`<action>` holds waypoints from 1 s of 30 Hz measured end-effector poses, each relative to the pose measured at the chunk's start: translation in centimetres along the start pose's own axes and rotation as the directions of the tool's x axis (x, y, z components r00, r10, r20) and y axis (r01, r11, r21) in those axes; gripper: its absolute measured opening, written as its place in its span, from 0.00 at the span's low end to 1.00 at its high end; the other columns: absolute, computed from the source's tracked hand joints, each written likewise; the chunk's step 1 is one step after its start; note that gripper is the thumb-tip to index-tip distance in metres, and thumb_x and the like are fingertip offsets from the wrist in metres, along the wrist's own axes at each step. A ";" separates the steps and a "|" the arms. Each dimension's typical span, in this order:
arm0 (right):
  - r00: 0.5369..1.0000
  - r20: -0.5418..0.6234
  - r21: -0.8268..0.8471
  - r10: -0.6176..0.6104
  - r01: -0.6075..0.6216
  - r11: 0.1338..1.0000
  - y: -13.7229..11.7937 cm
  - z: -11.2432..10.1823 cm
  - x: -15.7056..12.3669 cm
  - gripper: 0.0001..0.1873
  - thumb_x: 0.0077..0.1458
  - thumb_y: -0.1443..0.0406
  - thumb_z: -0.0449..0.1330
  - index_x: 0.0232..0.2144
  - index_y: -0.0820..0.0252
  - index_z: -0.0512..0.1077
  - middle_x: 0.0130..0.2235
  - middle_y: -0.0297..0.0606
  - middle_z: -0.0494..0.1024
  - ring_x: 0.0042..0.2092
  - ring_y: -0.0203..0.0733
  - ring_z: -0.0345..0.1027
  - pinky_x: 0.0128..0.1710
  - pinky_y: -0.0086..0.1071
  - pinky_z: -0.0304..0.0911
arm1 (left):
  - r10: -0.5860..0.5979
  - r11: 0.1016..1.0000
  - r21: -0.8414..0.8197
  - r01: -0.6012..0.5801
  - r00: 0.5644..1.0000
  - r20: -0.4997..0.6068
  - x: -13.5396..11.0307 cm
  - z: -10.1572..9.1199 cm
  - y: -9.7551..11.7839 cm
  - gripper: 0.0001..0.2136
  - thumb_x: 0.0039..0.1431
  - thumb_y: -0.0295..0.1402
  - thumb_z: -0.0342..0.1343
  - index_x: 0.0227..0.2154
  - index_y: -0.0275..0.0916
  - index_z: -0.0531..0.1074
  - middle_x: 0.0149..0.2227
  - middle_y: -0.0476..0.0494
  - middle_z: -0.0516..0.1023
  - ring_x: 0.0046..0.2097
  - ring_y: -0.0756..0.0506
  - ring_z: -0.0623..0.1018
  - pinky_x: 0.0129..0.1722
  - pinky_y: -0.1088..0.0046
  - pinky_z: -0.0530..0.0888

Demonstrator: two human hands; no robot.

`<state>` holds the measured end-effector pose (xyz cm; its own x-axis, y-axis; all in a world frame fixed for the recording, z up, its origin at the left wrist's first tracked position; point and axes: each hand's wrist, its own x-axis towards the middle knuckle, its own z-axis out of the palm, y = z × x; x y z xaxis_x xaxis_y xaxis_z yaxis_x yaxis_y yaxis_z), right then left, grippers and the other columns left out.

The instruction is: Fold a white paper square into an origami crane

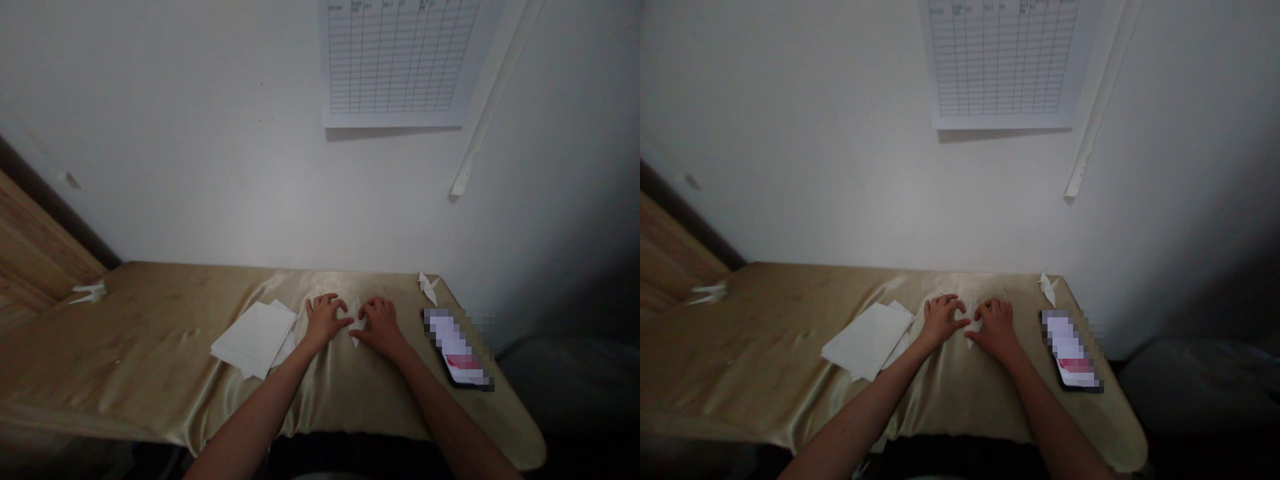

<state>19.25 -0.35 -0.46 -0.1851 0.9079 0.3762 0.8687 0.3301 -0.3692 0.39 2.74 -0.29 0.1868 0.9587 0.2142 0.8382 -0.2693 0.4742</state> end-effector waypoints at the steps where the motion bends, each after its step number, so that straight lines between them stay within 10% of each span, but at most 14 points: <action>1: 1.000 0.010 0.009 0.001 -0.001 1.000 0.0 -0.2 0.0 0.23 0.42 0.50 0.73 0.37 0.53 0.73 0.46 0.42 0.69 0.52 0.54 0.61 0.58 0.52 0.52 | 0.002 1.000 -0.001 -0.002 1.000 -0.004 0.0 0.0 0.0 0.14 0.49 0.46 0.69 0.39 0.53 0.78 0.59 0.49 0.71 0.61 0.35 0.65 0.64 0.41 0.48; 30: 0.980 0.195 0.066 0.027 -0.041 0.997 1.6 -2.7 0.2 0.22 0.46 0.56 0.71 0.46 0.42 0.78 0.56 0.39 0.68 0.62 0.53 0.54 0.65 0.55 0.38 | -0.039 0.996 -0.083 0.040 0.999 0.023 0.2 -0.3 0.0 0.02 0.55 0.40 0.65 0.30 0.52 0.82 0.57 0.53 0.75 0.61 0.38 0.67 0.65 0.40 0.43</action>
<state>21.81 -0.34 1.31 -0.2471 0.9495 0.1934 0.8434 0.3090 -0.4396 0.24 2.89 0.04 0.1660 0.9703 0.1759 0.7998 -0.2369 0.5515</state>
